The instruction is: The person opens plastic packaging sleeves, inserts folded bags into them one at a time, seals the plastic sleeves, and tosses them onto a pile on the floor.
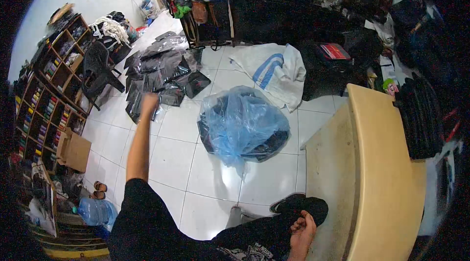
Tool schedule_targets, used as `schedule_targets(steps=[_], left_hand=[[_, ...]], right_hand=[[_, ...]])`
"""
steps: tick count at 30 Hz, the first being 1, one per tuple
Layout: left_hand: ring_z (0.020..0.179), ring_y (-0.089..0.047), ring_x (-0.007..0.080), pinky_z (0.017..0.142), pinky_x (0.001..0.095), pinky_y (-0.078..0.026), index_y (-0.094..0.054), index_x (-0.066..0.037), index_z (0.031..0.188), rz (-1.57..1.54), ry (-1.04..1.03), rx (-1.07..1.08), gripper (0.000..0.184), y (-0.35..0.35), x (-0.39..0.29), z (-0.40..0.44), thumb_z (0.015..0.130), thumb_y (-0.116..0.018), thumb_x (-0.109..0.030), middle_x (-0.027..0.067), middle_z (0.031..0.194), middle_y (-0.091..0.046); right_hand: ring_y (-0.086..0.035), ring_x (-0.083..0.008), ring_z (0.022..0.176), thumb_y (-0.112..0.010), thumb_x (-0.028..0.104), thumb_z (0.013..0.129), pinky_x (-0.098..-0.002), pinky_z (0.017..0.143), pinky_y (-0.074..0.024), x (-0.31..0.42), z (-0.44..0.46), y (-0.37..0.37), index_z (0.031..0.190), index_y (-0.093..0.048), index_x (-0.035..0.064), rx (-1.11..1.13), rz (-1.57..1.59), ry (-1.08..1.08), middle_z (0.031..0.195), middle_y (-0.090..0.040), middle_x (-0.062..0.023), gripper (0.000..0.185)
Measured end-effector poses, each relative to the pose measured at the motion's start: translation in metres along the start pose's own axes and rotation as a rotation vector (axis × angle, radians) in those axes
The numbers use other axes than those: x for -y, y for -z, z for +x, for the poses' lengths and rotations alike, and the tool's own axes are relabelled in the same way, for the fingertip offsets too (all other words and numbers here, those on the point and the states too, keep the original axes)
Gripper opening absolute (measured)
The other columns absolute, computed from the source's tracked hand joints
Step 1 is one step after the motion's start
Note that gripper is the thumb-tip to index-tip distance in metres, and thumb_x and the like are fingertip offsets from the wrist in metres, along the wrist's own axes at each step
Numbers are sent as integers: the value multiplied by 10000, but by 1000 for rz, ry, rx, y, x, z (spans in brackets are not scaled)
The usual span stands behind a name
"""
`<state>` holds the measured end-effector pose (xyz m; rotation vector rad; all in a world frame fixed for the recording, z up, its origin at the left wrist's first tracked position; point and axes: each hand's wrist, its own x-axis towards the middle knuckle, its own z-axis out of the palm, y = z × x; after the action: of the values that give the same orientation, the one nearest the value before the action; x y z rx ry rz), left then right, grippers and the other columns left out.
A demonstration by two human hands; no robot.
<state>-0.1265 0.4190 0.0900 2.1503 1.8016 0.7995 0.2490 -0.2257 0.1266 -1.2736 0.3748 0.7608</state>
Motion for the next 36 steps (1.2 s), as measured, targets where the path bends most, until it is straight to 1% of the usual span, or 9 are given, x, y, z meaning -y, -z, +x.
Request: schedule_targets(steps=[1, 2, 6, 8, 12, 20, 26, 33, 36], left_hand=[[713, -651, 357, 685, 455, -509, -676, -4, 755, 5, 274, 112, 300, -21, -35, -41, 812, -495, -236, 210, 753, -659], [815, -648, 365, 756, 454, -503, -670, 12, 803, 228, -154, 174, 322, -87, 11, -61, 807, -533, -279, 227, 837, -661], [908, -618, 417, 796, 494, -491, -627, 45, 920, 111, -118, 582, 331, -203, -42, -229, 767, -550, -239, 280, 946, -629], [889, -603, 442, 783, 511, -484, -605, 31, 913, -67, -202, 545, 238, -224, -90, -315, 753, -506, -116, 282, 961, -620], [800, -632, 420, 709, 509, -508, -631, -5, 858, -20, -466, 865, 174, -217, -203, -411, 749, -537, -104, 240, 914, -637], [743, -632, 393, 683, 481, -498, -645, -5, 775, -363, -471, 1083, 302, -139, -362, -474, 797, -639, -306, 217, 763, -645], [697, -631, 338, 654, 413, -494, -625, 1, 851, -880, -766, 1097, 181, -114, -410, -509, 821, -612, -177, 183, 750, -643], [806, -665, 247, 644, 323, -538, -634, -2, 1000, -973, -1135, 1625, 186, -4, -485, -572, 832, -618, -78, 137, 904, -664], [795, -671, 201, 676, 313, -538, -655, -34, 1033, -1067, -1316, 1702, 187, 13, -506, -614, 850, -626, -61, 115, 970, -680]], right_hand=[[-437, -108, 511, -494, 237, 951, -250, 446, -360, -1, -1, 2, 1025, -560, 25, -18, 23, 20, 641, -491, -22, 234], [-429, -105, 518, -499, 242, 949, -251, 450, -356, -3, -2, 4, 1029, -557, 28, -31, 33, 36, 646, -484, -19, 236], [-424, -92, 543, -484, 251, 964, -247, 463, -361, -3, -6, 11, 1088, -540, 4, -72, 89, 97, 667, -485, -10, 282], [-429, -88, 547, -470, 252, 974, -246, 467, -367, -2, -10, 12, 1112, -533, -10, -87, 113, 120, 675, -491, -8, 303], [-442, -94, 554, -492, 271, 962, -256, 471, -381, 0, -19, 23, 1053, -554, 23, -98, 98, 182, 671, -492, -6, 271], [-457, -83, 521, -484, 260, 970, -233, 456, -375, 3, -49, 51, 998, -587, 54, -156, 78, 237, 623, -487, 5, 231], [-488, -90, 496, -493, 242, 965, -225, 434, -392, 15, -86, 80, 1006, -593, 29, -192, -90, 329, 638, -541, -23, 239], [-548, -122, 600, -527, 232, 944, -244, 484, -413, 49, -185, 165, 1028, -590, -24, -60, -211, 597, 716, -603, -69, 276], [-577, -136, 656, -548, 213, 937, -225, 525, -432, 73, -224, 207, 1057, -595, -21, -300, -218, 638, 773, -624, -72, 267]])
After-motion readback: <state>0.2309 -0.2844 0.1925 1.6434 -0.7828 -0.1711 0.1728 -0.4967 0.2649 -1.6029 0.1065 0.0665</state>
